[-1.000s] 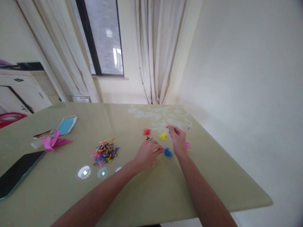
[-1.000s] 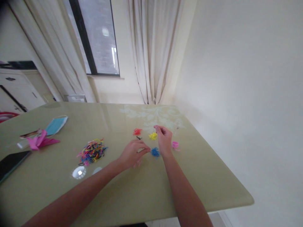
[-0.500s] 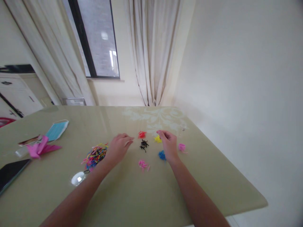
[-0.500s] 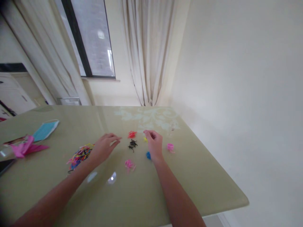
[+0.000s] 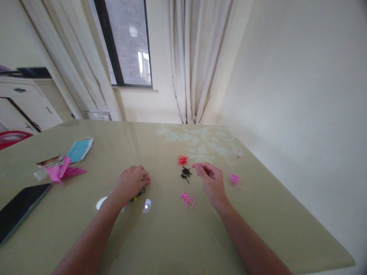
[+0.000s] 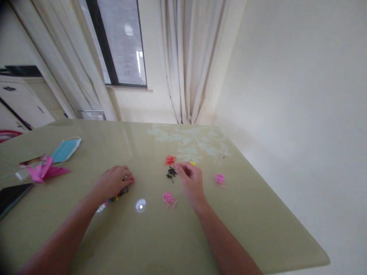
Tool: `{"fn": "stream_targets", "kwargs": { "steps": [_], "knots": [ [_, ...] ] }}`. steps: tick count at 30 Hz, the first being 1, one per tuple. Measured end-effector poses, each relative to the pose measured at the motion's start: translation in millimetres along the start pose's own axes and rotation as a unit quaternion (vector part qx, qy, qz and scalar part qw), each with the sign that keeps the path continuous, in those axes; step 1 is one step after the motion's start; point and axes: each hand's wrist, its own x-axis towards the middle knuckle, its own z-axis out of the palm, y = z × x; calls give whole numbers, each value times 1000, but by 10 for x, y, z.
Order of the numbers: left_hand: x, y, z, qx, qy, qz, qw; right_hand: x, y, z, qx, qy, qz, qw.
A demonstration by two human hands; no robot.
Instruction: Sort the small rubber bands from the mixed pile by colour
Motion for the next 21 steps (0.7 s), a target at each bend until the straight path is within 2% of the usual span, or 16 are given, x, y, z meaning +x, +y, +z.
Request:
{"fn": "stream_targets", "kwargs": {
  "steps": [5,7,9,12,14,18,21],
  "knots": [
    [54,76,-33,-129,74,-39,988,-13,7,4,0,-6,-1,1000],
    [71,127,-55,-207,103,-55,971,-17,9,9,0,-13,-2,1000],
    [73,195,-71,-309,119,-60,942,-22,18,13,-3,-22,-1,1000],
    [42,328,-59,-450,106,-60,885,-37,46,21,-20,-47,0,999],
    [7,434,-20,-500,87,-59,860,-56,64,33,-38,-71,-5,997],
    [-65,662,117,-555,61,-43,828,-118,62,84,-69,-122,-40,989],
    [-113,806,228,-569,50,-26,821,-177,44,126,-90,-141,-77,983]
  ]
}}
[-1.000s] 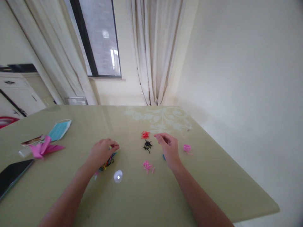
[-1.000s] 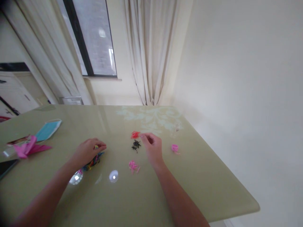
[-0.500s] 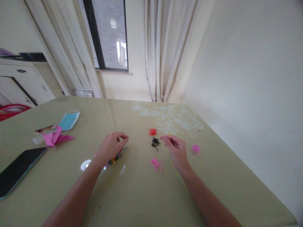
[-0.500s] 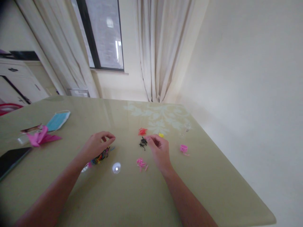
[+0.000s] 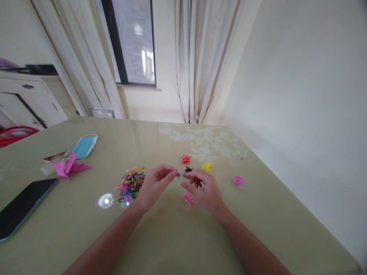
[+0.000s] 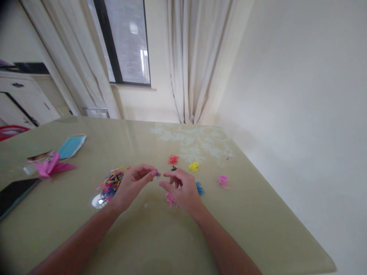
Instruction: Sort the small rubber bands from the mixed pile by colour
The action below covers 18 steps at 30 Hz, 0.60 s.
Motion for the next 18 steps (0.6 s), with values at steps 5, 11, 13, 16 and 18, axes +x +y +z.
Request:
{"fn": "stream_targets", "kwargs": {
  "steps": [5,11,13,16,18],
  "knots": [
    [-71,-62,114,26,-19,31,999,-38,-28,30,-24,26,-47,998],
    [-86,-115,103,21,-37,33,999,-29,-62,3,-22,15,-71,997],
    [-83,-120,104,26,-37,33,998,-30,-63,4,-19,16,-74,997],
    [-77,-107,106,29,-39,33,998,-30,-49,7,-14,19,-75,997],
    [-73,-92,103,30,-46,33,998,-28,-39,3,-11,24,-76,997]
  ]
}}
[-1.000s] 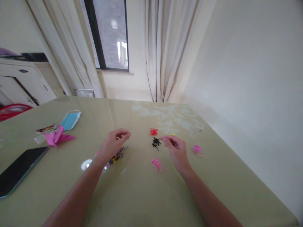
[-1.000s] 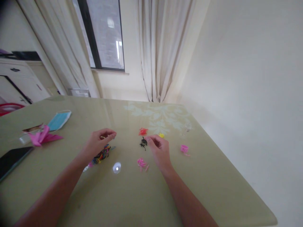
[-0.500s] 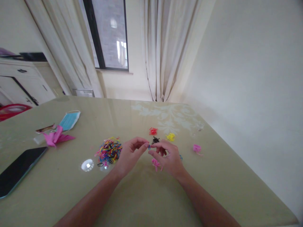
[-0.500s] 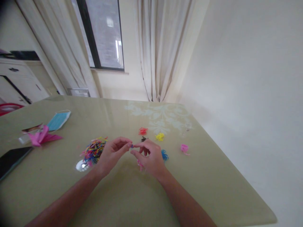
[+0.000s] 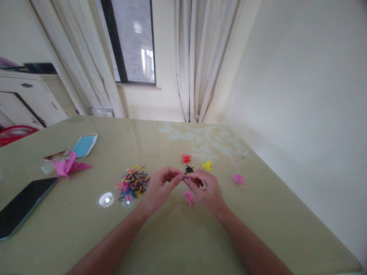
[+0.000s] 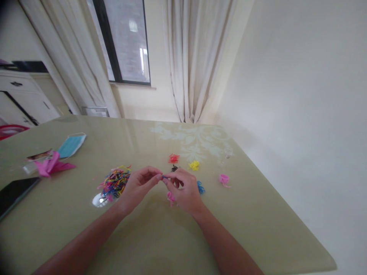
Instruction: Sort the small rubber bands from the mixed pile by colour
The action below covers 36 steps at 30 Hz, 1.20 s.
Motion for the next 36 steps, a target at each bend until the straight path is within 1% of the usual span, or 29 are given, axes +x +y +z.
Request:
{"fn": "stream_targets", "kwargs": {
  "steps": [5,9,16,21,23,26,29,31,33,36],
  "knots": [
    [12,25,-9,3,-23,-1,1000,5,8,-13,-4,1,5,1000],
    [16,50,-9,0,-2,-3,1000,17,-5,-21,-1,-4,13,1000],
    [14,118,-32,-60,52,0,997,37,-46,-61,2,-4,29,1000],
    [8,114,-57,-88,66,8,994,46,-20,-93,-3,4,41,999],
    [6,112,-69,-85,67,10,994,63,11,-123,-8,14,51,999],
    [7,103,-83,-56,68,16,996,116,85,-202,-6,50,71,996],
    [22,76,-60,-11,41,20,999,191,191,-310,16,95,94,991],
    [47,58,3,32,11,21,999,243,269,-378,30,133,113,984],
    [87,47,120,88,-19,22,996,287,340,-430,39,175,130,975],
    [171,29,395,143,-68,18,987,325,421,-471,55,217,149,963]
  ]
}}
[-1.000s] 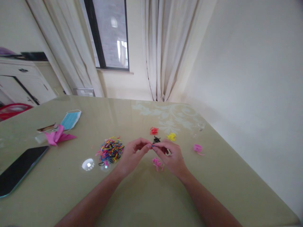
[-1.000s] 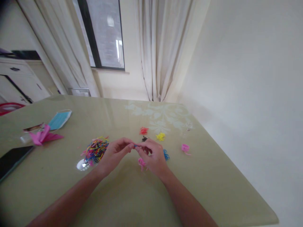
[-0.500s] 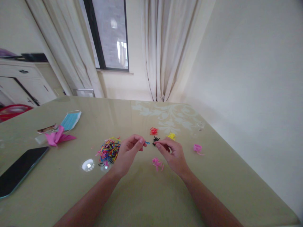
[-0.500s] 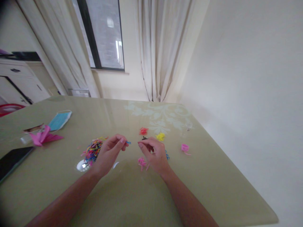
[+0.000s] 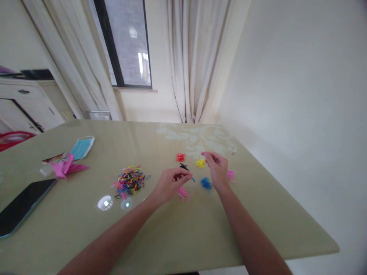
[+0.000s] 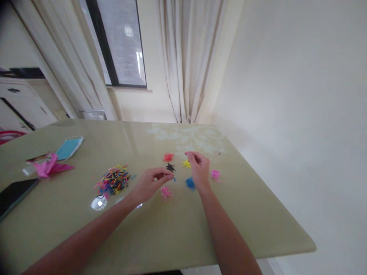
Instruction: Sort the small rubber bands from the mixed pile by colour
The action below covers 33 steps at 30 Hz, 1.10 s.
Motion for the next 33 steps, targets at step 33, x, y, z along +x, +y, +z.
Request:
{"fn": "stream_targets", "kwargs": {
  "steps": [33],
  "knots": [
    [-149,-507,-1312,332,65,-80,937,-256,-13,141,-25,-81,21,996]
  ]
}}
